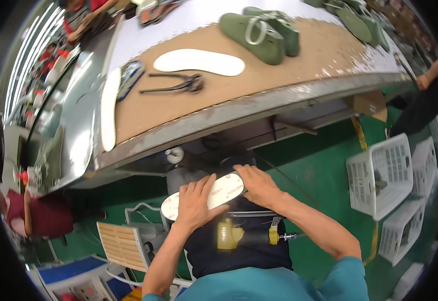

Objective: The person staples white insoles to green shoe uppers using a pneumatic staple gun. They then thread white shoelaces through the eyelets of the assembled shoes and tie them into bows. The finished shoes are placed on the table.

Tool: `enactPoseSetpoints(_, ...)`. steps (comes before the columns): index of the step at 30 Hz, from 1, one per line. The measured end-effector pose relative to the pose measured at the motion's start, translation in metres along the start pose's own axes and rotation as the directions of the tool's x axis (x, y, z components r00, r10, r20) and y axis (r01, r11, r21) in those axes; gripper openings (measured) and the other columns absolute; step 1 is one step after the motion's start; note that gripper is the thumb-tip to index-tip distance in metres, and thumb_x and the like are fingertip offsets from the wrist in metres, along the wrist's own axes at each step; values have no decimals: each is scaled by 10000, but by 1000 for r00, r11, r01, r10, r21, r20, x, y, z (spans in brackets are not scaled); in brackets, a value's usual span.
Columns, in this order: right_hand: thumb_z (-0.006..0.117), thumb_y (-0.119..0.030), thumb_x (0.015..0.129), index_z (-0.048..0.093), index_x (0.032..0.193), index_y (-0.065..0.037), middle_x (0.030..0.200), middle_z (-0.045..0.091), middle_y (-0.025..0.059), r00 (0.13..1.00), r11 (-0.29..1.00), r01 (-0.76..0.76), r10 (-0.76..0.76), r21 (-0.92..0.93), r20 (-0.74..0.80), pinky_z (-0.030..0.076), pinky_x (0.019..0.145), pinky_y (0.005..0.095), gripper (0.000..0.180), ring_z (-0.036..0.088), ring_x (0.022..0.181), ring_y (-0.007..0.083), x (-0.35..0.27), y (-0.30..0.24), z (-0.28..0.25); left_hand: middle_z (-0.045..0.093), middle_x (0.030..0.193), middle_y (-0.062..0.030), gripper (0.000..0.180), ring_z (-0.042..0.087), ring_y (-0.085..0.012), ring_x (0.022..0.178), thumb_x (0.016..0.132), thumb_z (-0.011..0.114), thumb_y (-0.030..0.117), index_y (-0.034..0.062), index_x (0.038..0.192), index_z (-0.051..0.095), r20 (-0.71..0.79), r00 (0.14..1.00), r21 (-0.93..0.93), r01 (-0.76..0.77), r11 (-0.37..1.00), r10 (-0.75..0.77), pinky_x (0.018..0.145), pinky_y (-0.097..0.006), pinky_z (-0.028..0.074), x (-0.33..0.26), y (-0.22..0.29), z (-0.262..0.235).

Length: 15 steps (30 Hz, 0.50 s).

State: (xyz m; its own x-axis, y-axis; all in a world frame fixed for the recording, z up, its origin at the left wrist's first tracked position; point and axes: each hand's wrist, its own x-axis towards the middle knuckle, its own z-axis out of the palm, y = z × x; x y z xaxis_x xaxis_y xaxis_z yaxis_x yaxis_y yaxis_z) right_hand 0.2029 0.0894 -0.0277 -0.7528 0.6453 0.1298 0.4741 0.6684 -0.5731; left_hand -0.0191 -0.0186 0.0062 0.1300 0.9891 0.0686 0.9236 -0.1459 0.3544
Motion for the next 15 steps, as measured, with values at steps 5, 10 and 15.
enactPoseSetpoints(5, 817, -50, 783, 503, 1305, -6, 1087, 646, 199, 981, 971, -165, 180, 174, -75, 521, 874, 506, 611, 630, 1034, 431, -14, -2, 8, 591, 1453, -110, 962, 583, -321, 1192, 712, 885, 458, 58, 1497, 497, 15, 1000, 36, -22, 999, 21, 997, -474, 403, 12, 14, 10)
enactPoseSetpoints(10, 788, -88, 846, 533, 1282, 2, 1098, 629, 207, 946, 940, -255, 291, 229, -141, 528, 887, 514, 513, 647, 1003, 430, -37, -19, -11, 581, 1476, -108, 907, 582, -311, 1207, 732, 882, 409, 60, 1482, 510, 64, 998, 45, -6, 999, 3, 1011, -474, 397, 14, 27, 1)
enactPoseSetpoints(15, 789, -175, 901, 598, 1192, -10, 973, 656, 163, 944, 873, -329, 318, 359, 90, 571, 803, 451, 385, 682, 949, 350, -83, -64, -37, 597, 1449, -86, 857, 582, -294, 1211, 747, 871, 430, 93, 1464, 543, 37, 999, 42, 8, 999, -9, 1025, -474, 382, 16, 30, 11)
